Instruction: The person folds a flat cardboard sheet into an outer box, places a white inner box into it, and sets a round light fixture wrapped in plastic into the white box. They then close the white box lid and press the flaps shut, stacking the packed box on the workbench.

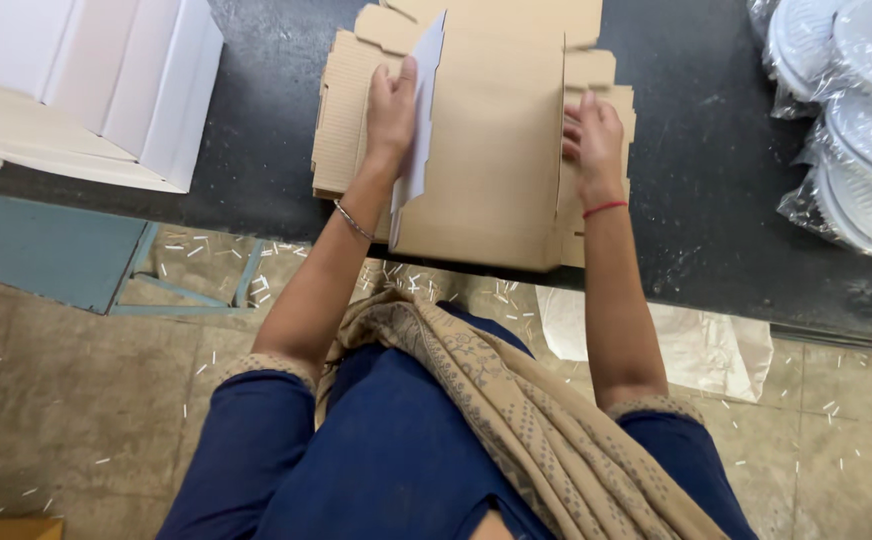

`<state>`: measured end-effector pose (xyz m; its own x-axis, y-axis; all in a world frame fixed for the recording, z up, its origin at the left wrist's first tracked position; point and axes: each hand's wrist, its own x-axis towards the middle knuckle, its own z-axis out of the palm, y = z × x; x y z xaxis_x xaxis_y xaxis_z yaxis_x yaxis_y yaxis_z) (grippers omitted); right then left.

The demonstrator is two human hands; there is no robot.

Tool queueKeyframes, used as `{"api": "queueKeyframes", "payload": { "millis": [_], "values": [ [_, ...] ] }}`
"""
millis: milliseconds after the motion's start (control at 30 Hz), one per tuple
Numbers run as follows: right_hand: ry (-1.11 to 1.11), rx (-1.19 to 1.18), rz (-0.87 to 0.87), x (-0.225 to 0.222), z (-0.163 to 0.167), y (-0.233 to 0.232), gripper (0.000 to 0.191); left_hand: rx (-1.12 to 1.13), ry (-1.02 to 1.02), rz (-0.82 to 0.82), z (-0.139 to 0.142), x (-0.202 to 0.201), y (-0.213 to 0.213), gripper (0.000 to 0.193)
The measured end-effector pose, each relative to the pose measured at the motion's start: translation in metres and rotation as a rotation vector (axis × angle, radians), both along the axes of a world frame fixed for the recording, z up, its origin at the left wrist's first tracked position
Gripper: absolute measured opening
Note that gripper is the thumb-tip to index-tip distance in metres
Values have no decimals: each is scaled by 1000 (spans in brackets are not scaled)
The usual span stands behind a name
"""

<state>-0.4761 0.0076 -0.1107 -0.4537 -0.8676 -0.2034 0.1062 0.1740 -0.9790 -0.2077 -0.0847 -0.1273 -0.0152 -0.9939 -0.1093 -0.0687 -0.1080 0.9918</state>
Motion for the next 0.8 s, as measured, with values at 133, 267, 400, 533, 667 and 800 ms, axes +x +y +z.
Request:
{"api": "queueKeyframes", "payload": {
  "millis": [133, 267, 400, 533, 667, 800],
  "values": [
    [-190, -83, 74, 0, 11, 16, 45, 139, 344, -61, 8, 3, -7, 71],
    [-33, -53, -13, 8, 3, 15, 63, -41, 246, -59, 4, -2, -7, 82],
    [435, -153, 12, 13, -13, 4, 79, -376, -506, -68, -9, -12, -6, 70],
    [932, -36, 43, 22, -23, -4, 68, -459, -790, -180, -19, -17, -3, 59],
    [1226, 90, 126, 35, -27, -4, 71, -602, -960, -226, -26, -17, 4, 54],
    [1355, 218, 199, 40, -23, -5, 70, -827, -1020, -193, -30, -23, 1, 49]
  ]
}}
